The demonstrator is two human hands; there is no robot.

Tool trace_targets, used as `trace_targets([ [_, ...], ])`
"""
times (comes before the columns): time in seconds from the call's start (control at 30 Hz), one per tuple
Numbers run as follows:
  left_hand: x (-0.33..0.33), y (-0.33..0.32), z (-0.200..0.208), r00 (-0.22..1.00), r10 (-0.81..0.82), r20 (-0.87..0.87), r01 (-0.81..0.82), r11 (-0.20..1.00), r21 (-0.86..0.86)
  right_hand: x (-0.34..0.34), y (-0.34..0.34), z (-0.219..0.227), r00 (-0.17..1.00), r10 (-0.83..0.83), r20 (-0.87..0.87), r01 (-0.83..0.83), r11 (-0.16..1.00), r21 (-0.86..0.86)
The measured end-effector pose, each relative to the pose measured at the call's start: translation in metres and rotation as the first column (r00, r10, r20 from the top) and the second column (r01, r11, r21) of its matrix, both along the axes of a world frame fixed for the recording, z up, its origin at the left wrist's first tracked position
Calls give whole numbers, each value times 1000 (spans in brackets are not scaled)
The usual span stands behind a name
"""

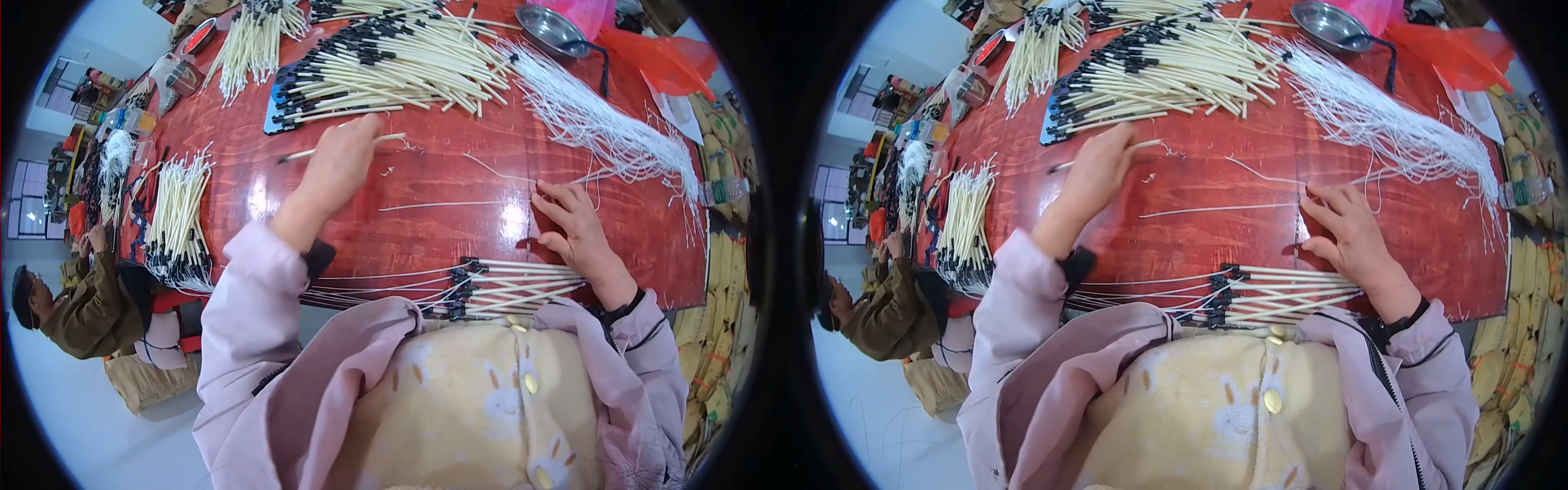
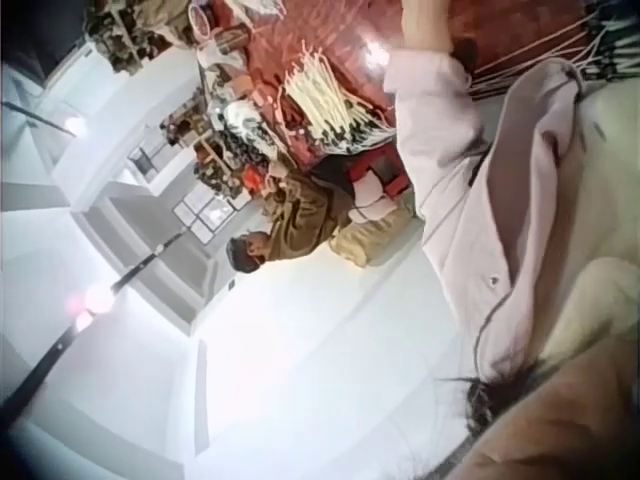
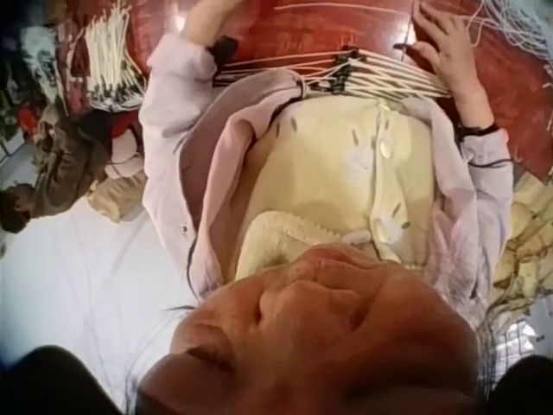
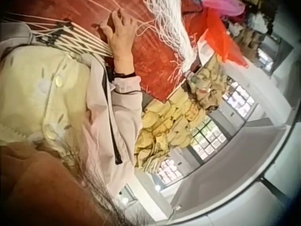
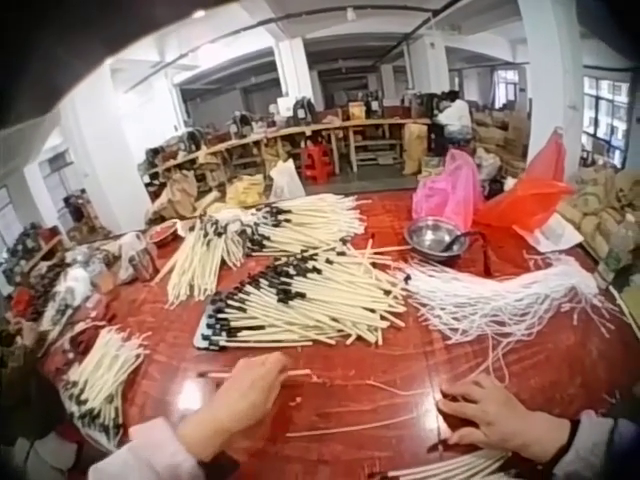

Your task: The person picks up a white tube and a white string, threads the string through the tube by hand, and then places the assembled piece onto a pile on the table.

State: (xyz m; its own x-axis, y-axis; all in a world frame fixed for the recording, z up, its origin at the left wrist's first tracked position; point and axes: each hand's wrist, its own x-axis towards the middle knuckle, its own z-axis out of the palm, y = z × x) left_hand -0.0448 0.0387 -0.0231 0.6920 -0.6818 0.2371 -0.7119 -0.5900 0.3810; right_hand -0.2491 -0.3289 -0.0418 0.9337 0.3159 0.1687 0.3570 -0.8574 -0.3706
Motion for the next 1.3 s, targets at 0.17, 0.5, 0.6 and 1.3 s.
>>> trace_targets([
  [0.17,-69,60,-4,949,215,-231,-237,969,-74,4,0,-2,1000,-1,-21,1,1000,13],
  [0.5,-103,63,-19,967,168,-191,-198,969,-147,3,8,5,1000,-3,-12,3,1000,-7],
  [0.6,-101,61,-20,964,169,-206,-201,969,-143,3,11,7,1000,-8,-14,8,1000,-20],
  [1.3,-92,23,-29,993,118,-24,-119,992,-49,7,16,14,999,29,-36,-32,996,-86],
])
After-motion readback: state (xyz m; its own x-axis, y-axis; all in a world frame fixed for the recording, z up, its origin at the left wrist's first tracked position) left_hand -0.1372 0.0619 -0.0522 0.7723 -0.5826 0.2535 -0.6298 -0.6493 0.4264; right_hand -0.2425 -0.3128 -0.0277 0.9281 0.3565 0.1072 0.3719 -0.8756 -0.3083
